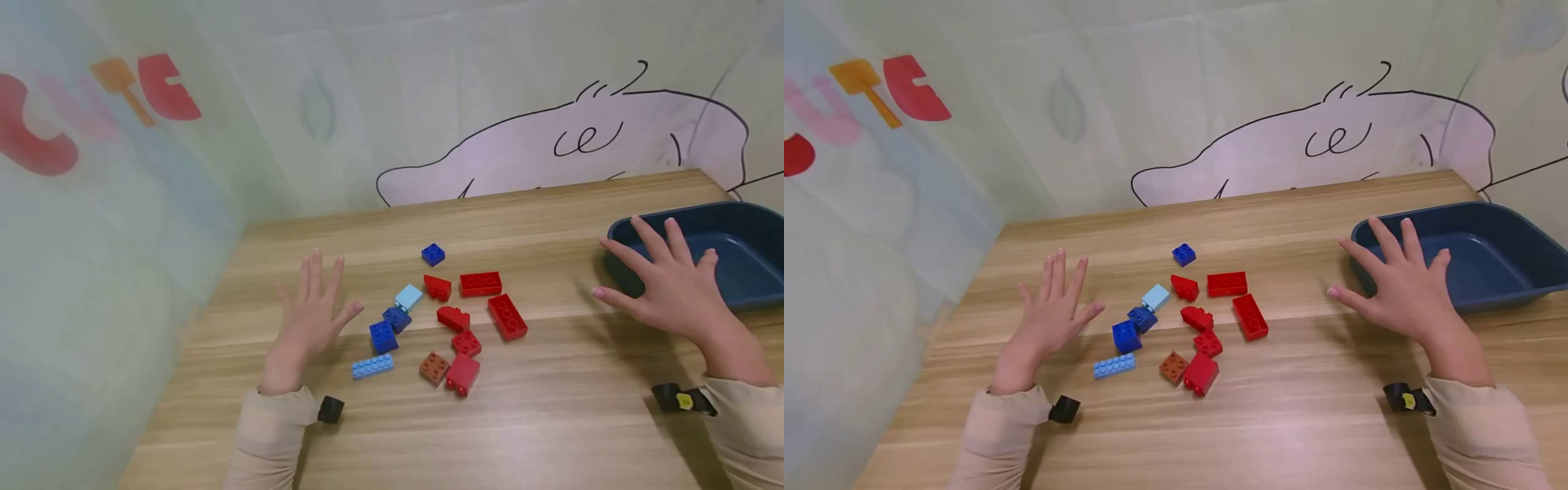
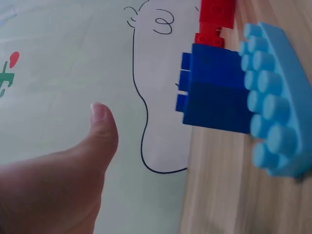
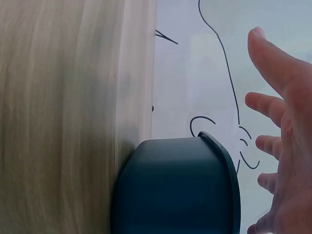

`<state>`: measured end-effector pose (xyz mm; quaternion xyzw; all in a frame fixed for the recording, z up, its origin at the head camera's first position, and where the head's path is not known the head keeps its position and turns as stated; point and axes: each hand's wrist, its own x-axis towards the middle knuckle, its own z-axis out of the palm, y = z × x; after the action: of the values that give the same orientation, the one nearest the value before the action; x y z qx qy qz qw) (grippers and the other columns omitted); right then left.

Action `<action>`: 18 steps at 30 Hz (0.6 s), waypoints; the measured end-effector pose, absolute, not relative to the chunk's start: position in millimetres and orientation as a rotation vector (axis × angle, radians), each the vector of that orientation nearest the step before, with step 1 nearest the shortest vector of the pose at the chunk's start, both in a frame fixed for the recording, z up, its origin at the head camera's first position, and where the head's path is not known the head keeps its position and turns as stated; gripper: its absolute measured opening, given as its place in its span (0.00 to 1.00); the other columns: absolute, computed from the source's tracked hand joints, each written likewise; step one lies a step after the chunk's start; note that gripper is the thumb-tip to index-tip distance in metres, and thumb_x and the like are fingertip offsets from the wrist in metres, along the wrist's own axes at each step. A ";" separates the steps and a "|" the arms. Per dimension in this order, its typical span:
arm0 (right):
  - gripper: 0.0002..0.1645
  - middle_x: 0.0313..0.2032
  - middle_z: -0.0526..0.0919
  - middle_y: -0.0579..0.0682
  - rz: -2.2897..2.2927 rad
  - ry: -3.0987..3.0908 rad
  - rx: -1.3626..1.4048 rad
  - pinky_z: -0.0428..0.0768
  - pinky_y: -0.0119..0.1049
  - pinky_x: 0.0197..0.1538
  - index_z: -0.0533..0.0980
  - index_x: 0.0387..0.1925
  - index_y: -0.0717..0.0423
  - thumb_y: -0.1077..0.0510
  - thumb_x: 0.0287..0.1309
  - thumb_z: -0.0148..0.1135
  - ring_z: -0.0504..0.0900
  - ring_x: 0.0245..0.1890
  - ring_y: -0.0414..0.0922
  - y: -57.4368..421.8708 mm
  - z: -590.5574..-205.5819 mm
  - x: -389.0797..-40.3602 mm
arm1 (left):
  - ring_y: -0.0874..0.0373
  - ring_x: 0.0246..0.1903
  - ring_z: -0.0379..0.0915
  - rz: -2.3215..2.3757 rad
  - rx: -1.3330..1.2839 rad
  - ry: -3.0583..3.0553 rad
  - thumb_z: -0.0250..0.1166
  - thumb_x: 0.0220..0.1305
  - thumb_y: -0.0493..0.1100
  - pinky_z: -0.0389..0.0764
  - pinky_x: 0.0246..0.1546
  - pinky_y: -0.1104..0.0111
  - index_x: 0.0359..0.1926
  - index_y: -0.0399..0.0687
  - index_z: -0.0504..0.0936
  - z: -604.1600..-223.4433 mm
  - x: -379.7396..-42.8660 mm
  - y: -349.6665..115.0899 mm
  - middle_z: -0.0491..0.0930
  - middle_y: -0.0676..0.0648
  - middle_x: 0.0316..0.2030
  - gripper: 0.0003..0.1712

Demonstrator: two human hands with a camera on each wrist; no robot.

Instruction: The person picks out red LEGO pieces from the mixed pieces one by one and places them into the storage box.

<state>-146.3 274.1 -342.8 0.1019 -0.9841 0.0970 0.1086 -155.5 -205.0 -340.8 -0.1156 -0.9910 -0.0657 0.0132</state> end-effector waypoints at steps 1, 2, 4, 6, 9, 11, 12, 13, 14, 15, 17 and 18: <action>0.50 0.72 0.39 0.59 0.287 -2.892 0.300 0.36 0.81 0.48 0.57 0.68 0.45 0.31 0.47 0.62 0.25 0.69 0.62 274.2 -342.4 -146.5 | 0.43 0.68 0.15 -0.214 -0.369 -3.076 0.49 0.66 0.63 0.30 0.54 0.30 0.73 0.48 0.38 -339.7 -156.3 -204.1 0.21 0.38 0.70 0.47; 0.50 0.72 0.39 0.59 0.290 -2.888 0.300 0.36 0.81 0.48 0.57 0.68 0.45 0.32 0.47 0.62 0.25 0.69 0.62 274.4 -342.1 -146.7 | 0.43 0.68 0.16 -0.227 -0.377 -3.062 0.50 0.66 0.63 0.31 0.55 0.30 0.73 0.48 0.38 -338.8 -157.2 -203.2 0.22 0.38 0.70 0.47; 0.50 0.72 0.40 0.59 0.297 -2.878 0.302 0.37 0.81 0.48 0.57 0.68 0.45 0.32 0.47 0.62 0.26 0.69 0.62 275.0 -341.8 -146.3 | 0.43 0.69 0.16 -0.242 -0.389 -3.045 0.49 0.65 0.64 0.32 0.56 0.30 0.73 0.49 0.38 -336.9 -158.7 -200.7 0.23 0.38 0.71 0.47; 0.49 0.72 0.40 0.59 0.306 -2.869 0.303 0.36 0.81 0.48 0.58 0.68 0.45 0.32 0.48 0.62 0.26 0.69 0.62 275.7 -341.7 -145.4 | 0.44 0.69 0.16 -0.251 -0.398 -3.041 0.46 0.65 0.67 0.33 0.56 0.31 0.73 0.51 0.37 -335.4 -160.3 -198.0 0.24 0.39 0.71 0.47; 0.50 0.72 0.39 0.58 0.311 -2.862 0.304 0.36 0.81 0.48 0.57 0.68 0.46 0.32 0.48 0.62 0.26 0.69 0.61 276.5 -340.4 -145.0 | 0.45 0.69 0.17 -0.251 -0.413 -3.048 0.43 0.63 0.70 0.33 0.57 0.31 0.73 0.52 0.37 -332.5 -162.2 -193.5 0.24 0.40 0.71 0.48; 0.50 0.72 0.39 0.58 0.319 -2.862 0.307 0.35 0.81 0.47 0.56 0.69 0.46 0.32 0.49 0.61 0.26 0.69 0.61 277.2 -339.0 -145.0 | 0.44 0.69 0.19 -0.249 -0.418 -3.059 0.43 0.63 0.70 0.32 0.57 0.32 0.73 0.53 0.39 -330.5 -163.3 -190.0 0.26 0.40 0.71 0.48; 0.50 0.72 0.38 0.58 0.322 -2.861 0.308 0.35 0.81 0.47 0.56 0.69 0.46 0.32 0.49 0.61 0.26 0.69 0.61 277.7 -338.2 -145.1 | 0.44 0.70 0.21 -0.242 -0.422 -3.061 0.45 0.63 0.70 0.32 0.57 0.32 0.73 0.53 0.41 -329.4 -163.6 -187.9 0.28 0.40 0.72 0.47; 0.50 0.72 0.38 0.58 0.322 -2.858 0.310 0.35 0.81 0.47 0.56 0.69 0.46 0.32 0.49 0.61 0.26 0.69 0.61 278.2 -337.4 -145.2 | 0.43 0.70 0.23 -0.233 -0.427 -3.064 0.46 0.63 0.69 0.33 0.57 0.31 0.73 0.53 0.43 -328.4 -163.9 -185.8 0.30 0.39 0.72 0.46; 0.49 0.72 0.39 0.58 0.323 -2.854 0.310 0.35 0.81 0.47 0.56 0.69 0.46 0.32 0.49 0.61 0.27 0.69 0.61 278.6 -336.7 -145.3 | 0.43 0.70 0.24 -0.219 -0.431 -3.069 0.47 0.63 0.68 0.33 0.56 0.31 0.73 0.53 0.46 -327.3 -164.1 -183.5 0.33 0.39 0.72 0.45; 0.49 0.72 0.39 0.58 0.322 -2.851 0.312 0.35 0.81 0.47 0.56 0.68 0.46 0.32 0.50 0.61 0.27 0.69 0.62 279.0 -336.2 -145.4 | 0.42 0.70 0.27 -0.205 -0.435 -3.073 0.48 0.63 0.67 0.34 0.56 0.31 0.73 0.52 0.48 -326.1 -164.2 -181.1 0.36 0.38 0.72 0.44; 0.48 0.72 0.40 0.59 0.318 -2.839 0.312 0.36 0.81 0.47 0.58 0.68 0.47 0.33 0.50 0.61 0.29 0.69 0.62 279.9 -335.3 -145.6 | 0.41 0.70 0.31 -0.191 -0.449 -3.083 0.49 0.64 0.67 0.37 0.56 0.30 0.72 0.52 0.53 -324.4 -165.1 -176.1 0.40 0.37 0.71 0.42; 0.48 0.71 0.41 0.59 0.310 -2.832 0.309 0.36 0.81 0.47 0.59 0.67 0.48 0.33 0.50 0.61 0.30 0.69 0.62 280.2 -335.0 -145.6 | 0.40 0.70 0.33 -0.189 -0.457 -3.091 0.48 0.64 0.66 0.40 0.56 0.31 0.71 0.52 0.55 -323.3 -165.6 -173.3 0.42 0.37 0.71 0.41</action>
<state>-145.6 280.2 -335.0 0.1068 -0.9789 0.1073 0.1375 -165.6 -173.3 -323.3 -0.1459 -0.9874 -0.0605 0.0058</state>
